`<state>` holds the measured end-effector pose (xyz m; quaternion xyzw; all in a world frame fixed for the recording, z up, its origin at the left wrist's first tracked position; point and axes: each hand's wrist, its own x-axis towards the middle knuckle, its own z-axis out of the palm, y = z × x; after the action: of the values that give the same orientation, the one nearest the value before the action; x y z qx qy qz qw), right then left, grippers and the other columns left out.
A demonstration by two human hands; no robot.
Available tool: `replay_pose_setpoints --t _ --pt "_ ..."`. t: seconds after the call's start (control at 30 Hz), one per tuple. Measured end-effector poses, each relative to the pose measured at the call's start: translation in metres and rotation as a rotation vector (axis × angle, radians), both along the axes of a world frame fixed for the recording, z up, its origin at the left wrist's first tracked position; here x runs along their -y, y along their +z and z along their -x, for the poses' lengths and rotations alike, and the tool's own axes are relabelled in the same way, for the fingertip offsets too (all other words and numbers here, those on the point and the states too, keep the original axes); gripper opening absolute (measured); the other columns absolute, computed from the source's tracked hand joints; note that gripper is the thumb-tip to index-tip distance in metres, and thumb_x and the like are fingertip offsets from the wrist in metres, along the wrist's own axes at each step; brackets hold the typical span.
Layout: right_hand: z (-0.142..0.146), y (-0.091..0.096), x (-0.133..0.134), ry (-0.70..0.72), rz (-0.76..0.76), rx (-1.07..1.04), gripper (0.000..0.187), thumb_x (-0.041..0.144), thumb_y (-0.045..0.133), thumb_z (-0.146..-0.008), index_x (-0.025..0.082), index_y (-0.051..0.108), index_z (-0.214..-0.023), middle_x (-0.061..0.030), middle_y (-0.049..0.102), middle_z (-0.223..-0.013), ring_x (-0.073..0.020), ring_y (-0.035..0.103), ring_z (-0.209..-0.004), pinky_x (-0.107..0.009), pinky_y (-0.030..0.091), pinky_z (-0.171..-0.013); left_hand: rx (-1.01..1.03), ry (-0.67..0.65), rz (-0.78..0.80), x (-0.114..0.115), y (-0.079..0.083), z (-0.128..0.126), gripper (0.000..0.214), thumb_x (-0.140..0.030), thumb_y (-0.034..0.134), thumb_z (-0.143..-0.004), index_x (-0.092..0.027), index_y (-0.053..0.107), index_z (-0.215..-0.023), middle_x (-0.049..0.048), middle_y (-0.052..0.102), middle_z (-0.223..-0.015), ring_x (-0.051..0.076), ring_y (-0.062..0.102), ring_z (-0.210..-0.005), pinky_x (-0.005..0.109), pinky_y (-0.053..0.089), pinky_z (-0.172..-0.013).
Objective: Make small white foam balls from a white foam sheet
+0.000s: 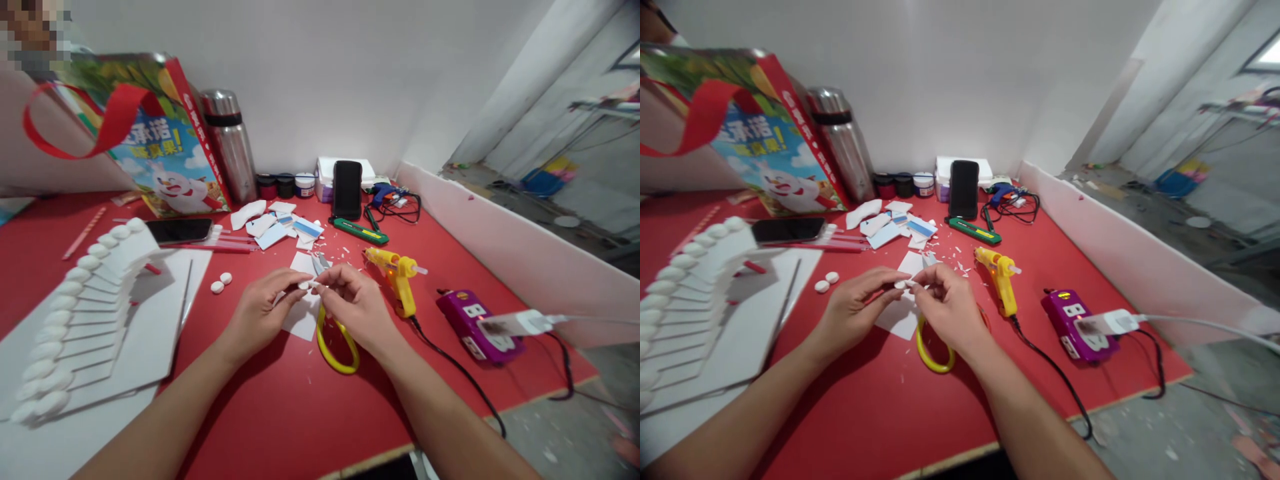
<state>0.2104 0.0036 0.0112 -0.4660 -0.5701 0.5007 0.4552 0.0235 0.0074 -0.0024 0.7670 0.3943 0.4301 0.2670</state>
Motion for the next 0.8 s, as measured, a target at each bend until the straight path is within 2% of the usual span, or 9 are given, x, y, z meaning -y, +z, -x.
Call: replay_pose_setpoints --t 0.1,0.2,0.33,0.6,0.8 --pt "0.0007 -0.0012 -0.0001 0.024 -0.005 0.017 0.019 0.037 0.066 -0.086 0.019 0.060 -0.088 0.0046 0.056 -0.064 -0.0101 0.051 -0.050 -0.024 0.038 -0.049 -0.002 0.015 0.050 0.0003 0.0007 0.0011 0.020 -0.021 0.061 -0.095 -0.018 0.072 -0.111 0.0085 0.075 -0.107 0.019 0.070 -0.098 0.029 0.052 -0.087" --pt "0.0011 -0.0034 0.0000 -0.027 -0.110 0.151 0.015 0.033 0.068 -0.085 0.019 0.061 -0.086 0.0047 0.055 -0.064 -0.0093 0.049 -0.051 -0.023 0.037 -0.048 0.003 -0.004 0.080 0.0011 0.0013 0.0014 0.020 -0.020 0.060 -0.094 -0.017 0.073 -0.109 0.0083 0.076 -0.104 0.018 0.070 -0.091 0.028 0.052 -0.084" --pt "0.0000 -0.0057 0.0014 -0.019 -0.231 0.290 0.006 0.023 0.063 -0.088 0.019 0.063 -0.084 0.0037 0.058 -0.065 -0.0094 0.051 -0.055 -0.023 0.039 -0.053 0.032 -0.011 0.195 0.0014 0.0010 0.0008 0.019 -0.021 0.061 -0.093 -0.017 0.073 -0.107 0.0051 0.075 -0.091 0.014 0.067 -0.074 0.025 0.052 -0.073" --pt "-0.0036 -0.0025 0.0046 -0.035 -0.403 0.519 0.010 0.020 0.057 -0.095 0.019 0.063 -0.087 -0.0021 0.067 -0.078 -0.0141 0.058 -0.070 -0.027 0.042 -0.068 0.091 0.003 0.379 0.0009 0.0015 -0.0003 0.019 -0.031 0.063 -0.092 -0.018 0.074 -0.102 0.0020 0.070 -0.079 0.014 0.062 -0.071 0.025 0.048 -0.069" --pt "-0.0040 -0.0028 0.0050 0.001 -0.418 0.559 0.012 0.023 0.054 -0.096 0.020 0.062 -0.089 -0.0044 0.069 -0.085 -0.0162 0.060 -0.074 -0.029 0.043 -0.070 0.114 -0.013 0.375 0.0010 0.0006 0.0001 0.019 -0.032 0.064 -0.092 -0.019 0.074 -0.100 0.0023 0.071 -0.083 0.014 0.062 -0.071 0.024 0.048 -0.069"
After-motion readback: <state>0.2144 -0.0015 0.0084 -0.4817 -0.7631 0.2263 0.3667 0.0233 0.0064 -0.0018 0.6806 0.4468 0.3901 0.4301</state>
